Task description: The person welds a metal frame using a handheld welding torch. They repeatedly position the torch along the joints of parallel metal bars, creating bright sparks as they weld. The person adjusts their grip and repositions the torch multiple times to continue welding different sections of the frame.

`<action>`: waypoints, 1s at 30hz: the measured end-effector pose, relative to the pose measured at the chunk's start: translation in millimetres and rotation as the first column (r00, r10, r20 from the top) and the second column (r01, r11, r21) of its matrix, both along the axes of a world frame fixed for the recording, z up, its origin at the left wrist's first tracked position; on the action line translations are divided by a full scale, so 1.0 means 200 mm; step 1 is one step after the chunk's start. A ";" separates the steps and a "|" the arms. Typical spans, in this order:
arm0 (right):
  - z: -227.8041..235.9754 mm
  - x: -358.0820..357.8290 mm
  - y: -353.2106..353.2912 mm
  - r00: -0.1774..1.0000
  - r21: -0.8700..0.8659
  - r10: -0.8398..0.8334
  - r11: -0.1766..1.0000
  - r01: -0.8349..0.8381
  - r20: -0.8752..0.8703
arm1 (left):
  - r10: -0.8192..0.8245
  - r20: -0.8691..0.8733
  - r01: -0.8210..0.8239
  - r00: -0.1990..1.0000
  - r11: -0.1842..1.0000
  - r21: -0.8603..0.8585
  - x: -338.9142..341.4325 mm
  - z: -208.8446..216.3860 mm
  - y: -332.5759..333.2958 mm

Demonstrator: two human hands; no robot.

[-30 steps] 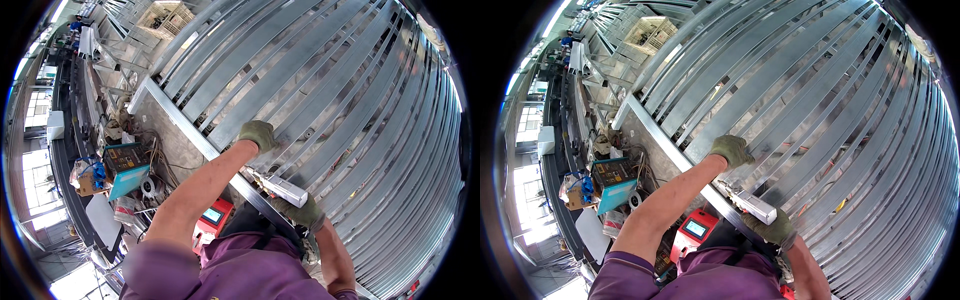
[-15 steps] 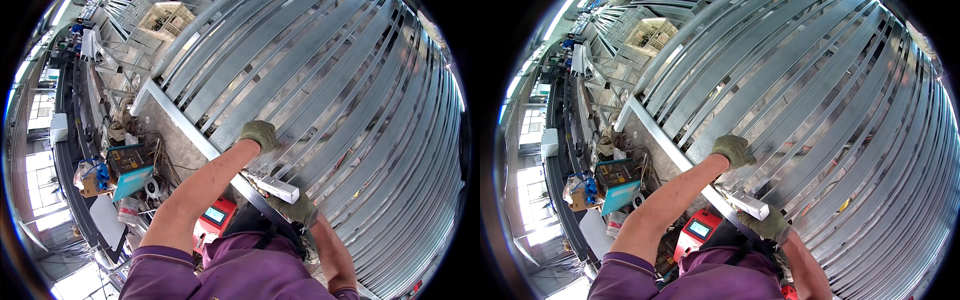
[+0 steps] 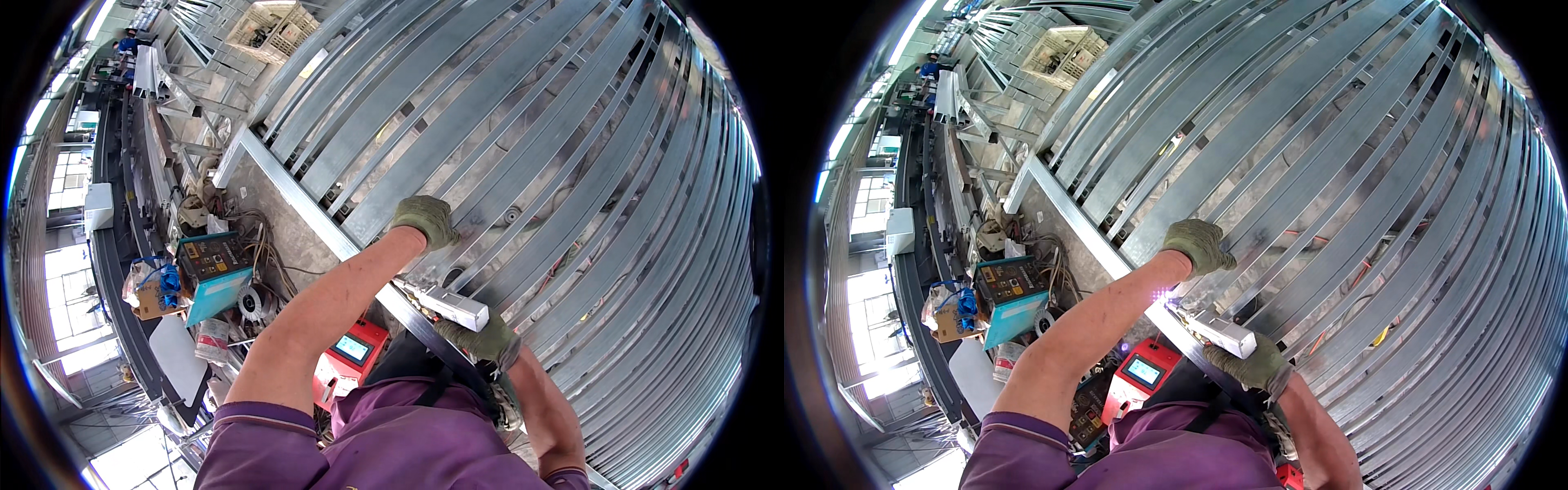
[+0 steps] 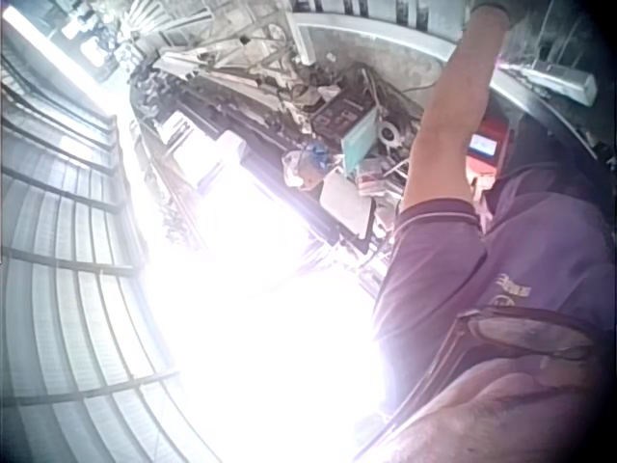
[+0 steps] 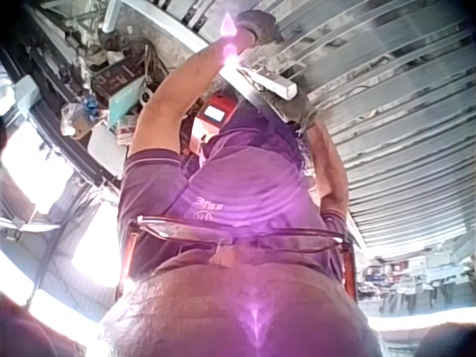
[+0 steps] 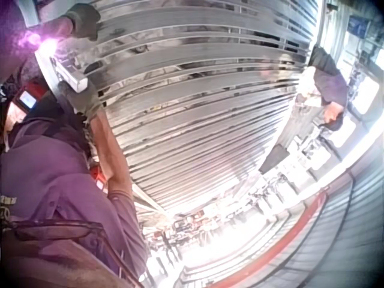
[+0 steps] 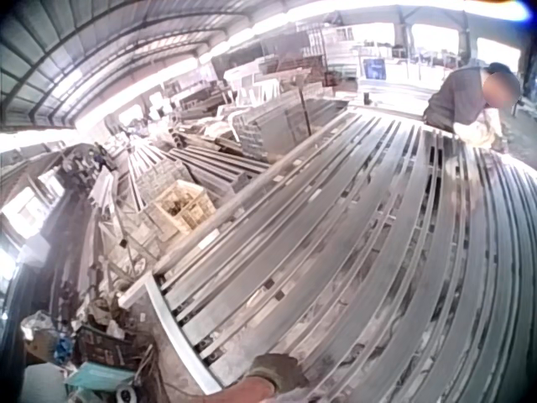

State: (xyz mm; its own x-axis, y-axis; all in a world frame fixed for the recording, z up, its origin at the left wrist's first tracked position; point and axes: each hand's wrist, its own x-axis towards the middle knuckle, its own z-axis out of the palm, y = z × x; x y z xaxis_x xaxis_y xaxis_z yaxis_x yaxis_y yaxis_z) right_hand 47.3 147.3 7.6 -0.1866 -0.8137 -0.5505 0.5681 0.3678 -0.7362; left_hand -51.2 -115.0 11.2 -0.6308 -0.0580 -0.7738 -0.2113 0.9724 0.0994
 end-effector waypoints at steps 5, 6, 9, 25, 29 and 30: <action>-0.14 0.06 0.04 0.999 -0.121 -0.046 0.992 0.043 -0.021 | 0.006 0.003 -0.006 1.000 1.000 0.000 -0.01 0.01 0.00; -0.14 0.06 0.04 0.999 -0.135 -0.045 0.990 0.042 -0.025 | 0.009 0.002 -0.009 1.000 1.000 -0.002 -0.01 0.01 0.00; -0.18 0.08 0.06 0.998 -0.195 -0.051 0.980 0.043 -0.035 | 0.012 0.000 -0.012 1.000 1.000 -0.003 0.00 0.01 0.00; -0.24 0.10 0.08 0.998 -0.251 -0.035 0.968 0.020 -0.057 | 0.007 0.005 -0.007 1.000 1.000 -0.013 0.00 0.01 0.01; -0.27 0.11 0.09 0.998 -0.269 -0.037 0.963 0.020 -0.059 | 0.008 0.010 -0.008 1.000 1.000 -0.006 -0.01 0.01 0.01; -0.27 0.11 0.08 0.997 -0.266 -0.034 0.964 0.016 -0.063 | 0.008 0.010 -0.008 1.000 1.000 -0.008 -0.01 0.01 0.01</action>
